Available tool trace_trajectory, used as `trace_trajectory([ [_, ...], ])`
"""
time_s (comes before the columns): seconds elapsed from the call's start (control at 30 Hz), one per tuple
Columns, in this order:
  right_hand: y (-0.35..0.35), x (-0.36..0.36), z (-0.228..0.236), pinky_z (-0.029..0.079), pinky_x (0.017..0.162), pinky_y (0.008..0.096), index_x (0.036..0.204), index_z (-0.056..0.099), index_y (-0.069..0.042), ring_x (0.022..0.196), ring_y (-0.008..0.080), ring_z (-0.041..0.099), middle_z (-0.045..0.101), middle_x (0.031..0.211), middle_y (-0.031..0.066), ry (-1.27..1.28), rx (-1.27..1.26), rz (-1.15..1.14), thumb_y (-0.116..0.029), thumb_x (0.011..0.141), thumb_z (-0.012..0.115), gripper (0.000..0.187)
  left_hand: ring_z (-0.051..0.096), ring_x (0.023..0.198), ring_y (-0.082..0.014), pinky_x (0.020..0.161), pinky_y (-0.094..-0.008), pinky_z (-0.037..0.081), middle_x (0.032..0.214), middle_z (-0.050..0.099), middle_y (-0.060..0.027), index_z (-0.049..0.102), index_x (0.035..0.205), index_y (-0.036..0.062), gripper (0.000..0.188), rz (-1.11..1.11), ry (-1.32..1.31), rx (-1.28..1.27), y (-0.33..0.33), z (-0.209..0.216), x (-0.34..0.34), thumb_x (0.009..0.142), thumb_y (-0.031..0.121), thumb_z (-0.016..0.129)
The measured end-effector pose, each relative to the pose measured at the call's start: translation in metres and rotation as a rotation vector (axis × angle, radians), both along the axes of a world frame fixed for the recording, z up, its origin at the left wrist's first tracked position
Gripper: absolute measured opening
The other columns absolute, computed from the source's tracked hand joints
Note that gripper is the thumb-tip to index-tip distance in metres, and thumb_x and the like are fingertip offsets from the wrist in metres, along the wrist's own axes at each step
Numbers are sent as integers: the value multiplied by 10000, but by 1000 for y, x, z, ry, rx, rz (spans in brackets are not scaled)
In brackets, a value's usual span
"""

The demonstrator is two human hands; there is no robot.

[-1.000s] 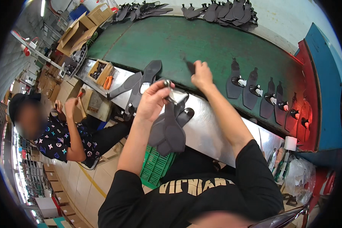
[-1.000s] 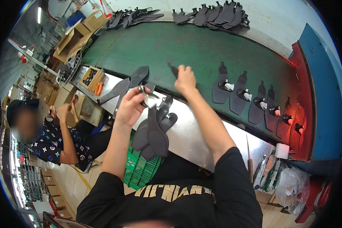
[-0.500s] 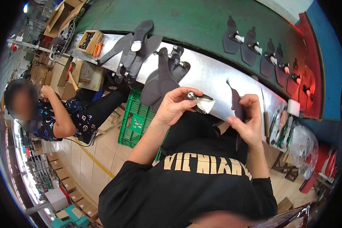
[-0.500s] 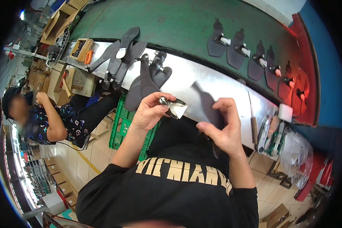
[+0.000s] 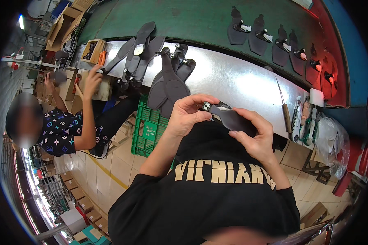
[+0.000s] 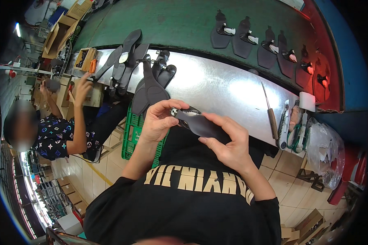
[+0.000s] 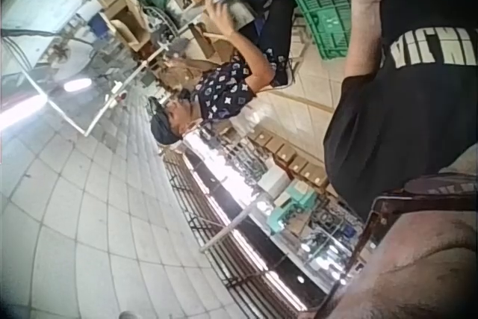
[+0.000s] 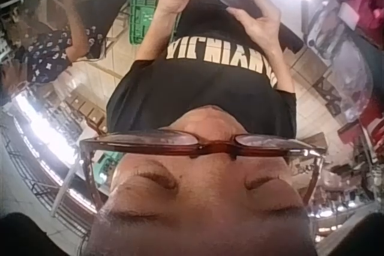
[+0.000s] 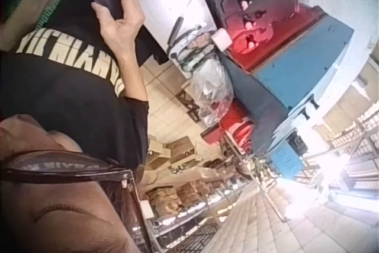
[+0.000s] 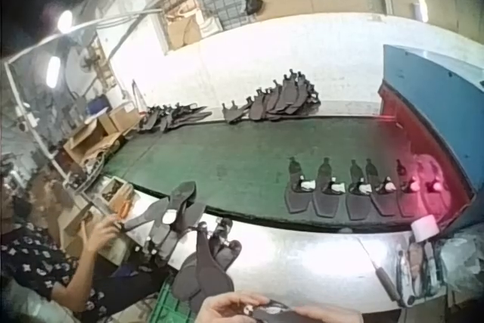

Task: The recorder is assembling small black components onto shoe soles using a thin metal tool at a manufacturing station.

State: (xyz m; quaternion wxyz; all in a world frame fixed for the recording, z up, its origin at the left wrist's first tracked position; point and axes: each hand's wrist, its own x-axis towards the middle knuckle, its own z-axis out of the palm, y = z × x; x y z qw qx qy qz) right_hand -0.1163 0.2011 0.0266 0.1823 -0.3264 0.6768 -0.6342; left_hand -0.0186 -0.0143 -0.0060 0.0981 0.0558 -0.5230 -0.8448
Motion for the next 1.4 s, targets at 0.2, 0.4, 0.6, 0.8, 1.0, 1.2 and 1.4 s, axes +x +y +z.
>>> trace_trajectory([
  [0.2,-3,0,-1,508,846,295,1144,658,9,941,212,675,699,1042,142,20,-26,27,36,716,744,438,624,1090,-259,906,-354,548,1165,635,-196,640,1072,1,306,1,-29,10,-1,3,1,779,-7,727],
  [0.4,-4,0,-4,508,819,286,1139,665,9,908,205,673,699,1023,140,22,-22,25,36,721,736,425,634,1070,-251,874,-332,558,1165,635,-199,640,1076,-8,309,7,-28,5,-1,0,2,777,-26,715],
  [0.6,-3,0,-1,507,769,284,1141,675,5,856,201,667,696,967,133,48,12,19,30,725,736,421,641,1023,-202,806,-266,558,1160,646,-180,648,1095,-30,331,17,-5,-58,1,2,0,772,-82,693],
  [0.8,-1,-3,4,508,710,308,1144,678,-11,797,237,661,684,911,137,156,71,30,10,723,743,426,645,1045,-212,835,-273,550,1177,644,-192,672,1116,-60,341,-8,46,-155,5,9,0,781,-120,673],
  [1.0,0,-4,5,512,700,341,1129,680,-27,791,295,657,681,898,146,259,71,30,-2,692,756,445,637,1093,-258,884,-296,535,1259,601,-247,675,1145,-49,393,-109,88,-224,-2,0,2,767,-151,640],
  [1.2,0,-2,1,518,687,356,1104,688,-31,787,304,655,684,890,139,355,84,2,-21,672,774,441,613,1152,-270,896,-293,526,1335,547,-269,667,1163,-45,408,-167,122,-225,-3,-5,1,778,-161,600],
  [1.4,0,0,-4,520,675,349,1091,692,-30,773,290,655,682,880,131,394,73,-19,-30,670,779,429,634,1079,-213,814,-245,525,1341,549,-260,673,1156,-42,422,-138,56,-237,1,-3,3,766,-168,577],
])
